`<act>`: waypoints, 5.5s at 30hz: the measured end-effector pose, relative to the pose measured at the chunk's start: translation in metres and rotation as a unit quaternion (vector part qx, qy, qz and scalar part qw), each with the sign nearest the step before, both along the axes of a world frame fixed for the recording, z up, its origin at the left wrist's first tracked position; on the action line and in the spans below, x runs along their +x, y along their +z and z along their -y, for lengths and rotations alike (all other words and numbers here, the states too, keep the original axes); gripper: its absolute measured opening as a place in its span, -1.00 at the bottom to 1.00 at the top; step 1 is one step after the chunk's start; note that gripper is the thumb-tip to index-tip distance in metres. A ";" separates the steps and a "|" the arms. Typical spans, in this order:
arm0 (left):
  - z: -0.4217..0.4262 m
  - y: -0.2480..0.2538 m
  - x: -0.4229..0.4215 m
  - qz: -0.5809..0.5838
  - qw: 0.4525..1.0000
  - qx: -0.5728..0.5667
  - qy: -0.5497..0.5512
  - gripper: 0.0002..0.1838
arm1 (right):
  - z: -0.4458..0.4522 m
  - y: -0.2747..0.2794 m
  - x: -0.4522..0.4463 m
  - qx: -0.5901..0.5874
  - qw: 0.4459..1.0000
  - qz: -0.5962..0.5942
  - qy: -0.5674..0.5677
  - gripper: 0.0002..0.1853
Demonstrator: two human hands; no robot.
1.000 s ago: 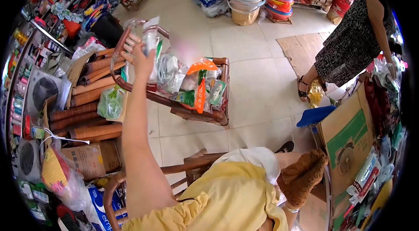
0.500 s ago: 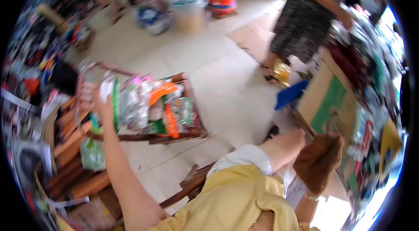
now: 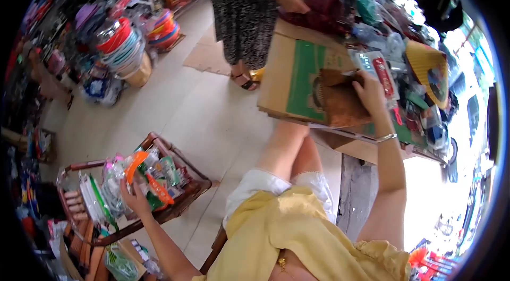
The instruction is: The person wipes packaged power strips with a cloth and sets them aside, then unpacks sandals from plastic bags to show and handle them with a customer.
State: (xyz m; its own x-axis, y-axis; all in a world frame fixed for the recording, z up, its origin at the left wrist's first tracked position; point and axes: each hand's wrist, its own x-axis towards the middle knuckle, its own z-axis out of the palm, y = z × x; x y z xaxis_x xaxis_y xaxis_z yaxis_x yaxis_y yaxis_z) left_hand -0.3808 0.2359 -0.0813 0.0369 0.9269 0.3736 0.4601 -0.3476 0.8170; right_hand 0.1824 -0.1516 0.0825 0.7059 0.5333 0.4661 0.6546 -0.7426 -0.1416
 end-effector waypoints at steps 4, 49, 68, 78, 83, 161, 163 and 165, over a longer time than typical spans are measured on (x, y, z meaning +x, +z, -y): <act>0.004 -0.022 0.027 0.046 0.994 -0.009 -0.094 -0.58 | 0.013 0.016 -0.025 0.195 0.981 -0.001 0.002 -0.78; -0.003 0.000 0.495 0.125 0.883 -0.255 -0.374 -0.65 | -0.042 0.048 0.091 0.185 0.965 -0.100 0.159 -0.65; -0.060 0.075 0.328 -0.002 0.873 -0.362 -0.329 -0.71 | -0.181 0.051 0.120 0.147 0.907 -0.375 -0.122 -0.59; -0.152 0.120 0.414 -0.038 0.884 -0.286 -0.368 -0.75 | -0.156 0.045 0.080 0.341 0.830 -0.423 -0.123 -0.56; -0.125 0.120 0.427 -0.069 0.877 -0.285 -0.381 -0.74 | -0.104 0.076 0.150 0.463 0.799 -0.334 -0.189 -0.60; 0.031 0.305 1.519 -0.176 0.391 0.210 -0.879 -0.26 | -0.406 0.176 0.436 0.651 0.447 0.148 -0.595 -0.81; 0.020 0.317 1.524 -0.109 0.393 0.201 -0.891 -0.26 | -0.436 0.180 0.430 0.651 0.411 0.184 -0.612 -0.81; 0.004 0.333 1.532 -0.032 0.407 0.189 -0.893 -0.26 | -0.468 0.187 0.430 0.641 0.388 0.227 -0.623 -0.81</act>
